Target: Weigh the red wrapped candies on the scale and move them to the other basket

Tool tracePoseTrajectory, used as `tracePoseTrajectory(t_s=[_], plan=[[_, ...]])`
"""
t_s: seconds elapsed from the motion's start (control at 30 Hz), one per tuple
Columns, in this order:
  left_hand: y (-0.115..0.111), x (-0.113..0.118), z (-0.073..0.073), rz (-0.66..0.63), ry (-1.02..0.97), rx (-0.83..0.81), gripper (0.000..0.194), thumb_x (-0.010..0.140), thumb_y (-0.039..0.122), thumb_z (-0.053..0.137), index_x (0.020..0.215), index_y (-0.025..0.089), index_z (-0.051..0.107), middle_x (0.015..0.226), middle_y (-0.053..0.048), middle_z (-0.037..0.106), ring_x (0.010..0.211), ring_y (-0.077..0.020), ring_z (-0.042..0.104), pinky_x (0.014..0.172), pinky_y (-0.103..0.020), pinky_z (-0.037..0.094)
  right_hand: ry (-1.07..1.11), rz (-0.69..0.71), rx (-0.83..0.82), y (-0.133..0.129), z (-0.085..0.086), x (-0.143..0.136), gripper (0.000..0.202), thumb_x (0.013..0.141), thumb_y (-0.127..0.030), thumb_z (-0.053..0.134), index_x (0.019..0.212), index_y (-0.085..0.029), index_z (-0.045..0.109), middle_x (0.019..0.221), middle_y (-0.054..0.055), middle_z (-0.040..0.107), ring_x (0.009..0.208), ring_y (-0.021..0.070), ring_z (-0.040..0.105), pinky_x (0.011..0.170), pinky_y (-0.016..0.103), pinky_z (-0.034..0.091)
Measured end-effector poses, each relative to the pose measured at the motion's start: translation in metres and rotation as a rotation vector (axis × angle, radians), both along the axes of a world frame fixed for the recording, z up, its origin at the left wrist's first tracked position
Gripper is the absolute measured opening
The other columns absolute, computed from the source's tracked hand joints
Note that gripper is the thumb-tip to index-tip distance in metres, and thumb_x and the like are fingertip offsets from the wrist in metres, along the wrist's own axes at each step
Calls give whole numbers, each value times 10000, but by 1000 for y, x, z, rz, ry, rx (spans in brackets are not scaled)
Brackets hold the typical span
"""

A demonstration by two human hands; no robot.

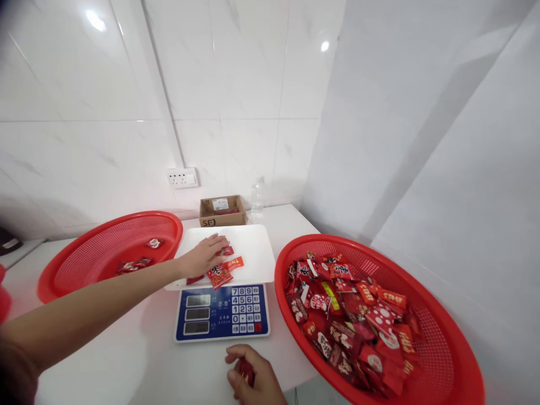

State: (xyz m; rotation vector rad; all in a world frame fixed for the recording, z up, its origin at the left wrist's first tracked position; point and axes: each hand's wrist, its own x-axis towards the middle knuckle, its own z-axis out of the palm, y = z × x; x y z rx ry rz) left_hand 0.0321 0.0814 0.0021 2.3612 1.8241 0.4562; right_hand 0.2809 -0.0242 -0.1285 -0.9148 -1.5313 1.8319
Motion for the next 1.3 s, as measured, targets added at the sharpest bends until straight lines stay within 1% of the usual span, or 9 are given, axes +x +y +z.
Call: tracePoseTrajectory(t_s=[0.2,0.33,0.5,0.6,0.73,0.83,0.9,1.1,1.3], plan=[[8,-13,13,-100,-91,-166,362,877,397,390,1143,233,574,1272,-32,566,1270,-218,387,1071,-374,245,12,-174,-57,-5,17,-6,454,664,-567,626,951,-217,604,911,40,615,491,66,480,433,207,369],[5,-17,26,-55,-236,-185,403,879,429,352,1164,223,548,1261,-32,567,1232,-211,431,1034,-333,305,0,-266,-44,-8,34,-11,463,668,-576,621,967,-223,609,912,47,624,520,93,525,450,231,422],[-27,-8,39,21,-472,-198,391,892,415,316,1124,186,531,1139,-62,613,1045,-192,555,913,-316,415,17,-399,-4,-6,66,-23,444,717,-551,596,1031,-238,586,874,50,651,579,128,590,498,261,488],[-72,10,29,-14,-608,-280,365,869,416,396,1136,192,505,1000,-56,628,899,-172,584,780,-298,472,74,-517,84,-4,85,-35,387,779,-502,557,1064,-241,586,910,72,668,769,180,640,662,313,537],[-127,34,3,-80,-1119,-622,456,776,439,588,1144,204,459,983,-63,581,876,-174,565,716,-302,465,120,-564,322,-4,95,-56,321,847,-422,493,1119,-273,575,1158,93,611,1000,218,609,825,368,519],[-144,40,-5,-79,-1372,-771,373,782,454,593,1021,178,514,938,-65,593,882,-179,575,734,-316,459,81,-455,500,-5,95,-72,302,877,-371,443,1129,-275,580,1226,89,580,1071,222,581,889,390,488],[-145,37,-5,-33,-1438,-730,335,781,466,593,900,159,532,863,-50,594,798,-157,575,708,-303,454,28,-383,568,-5,96,-80,312,881,-344,434,1151,-267,570,1229,87,582,1117,217,551,939,398,451],[-135,15,1,-3,-1195,-499,272,773,425,613,757,168,522,706,6,563,664,-125,525,629,-249,428,-125,-257,428,9,110,-79,326,823,-388,519,1098,-232,598,1074,73,665,983,209,615,853,340,486],[-84,-2,10,-38,-421,27,283,916,331,377,1086,194,557,1115,-73,608,1071,-208,515,926,-367,395,-108,-511,444,42,116,-59,281,815,-447,508,920,-211,619,897,55,674,838,194,611,768,323,479]])
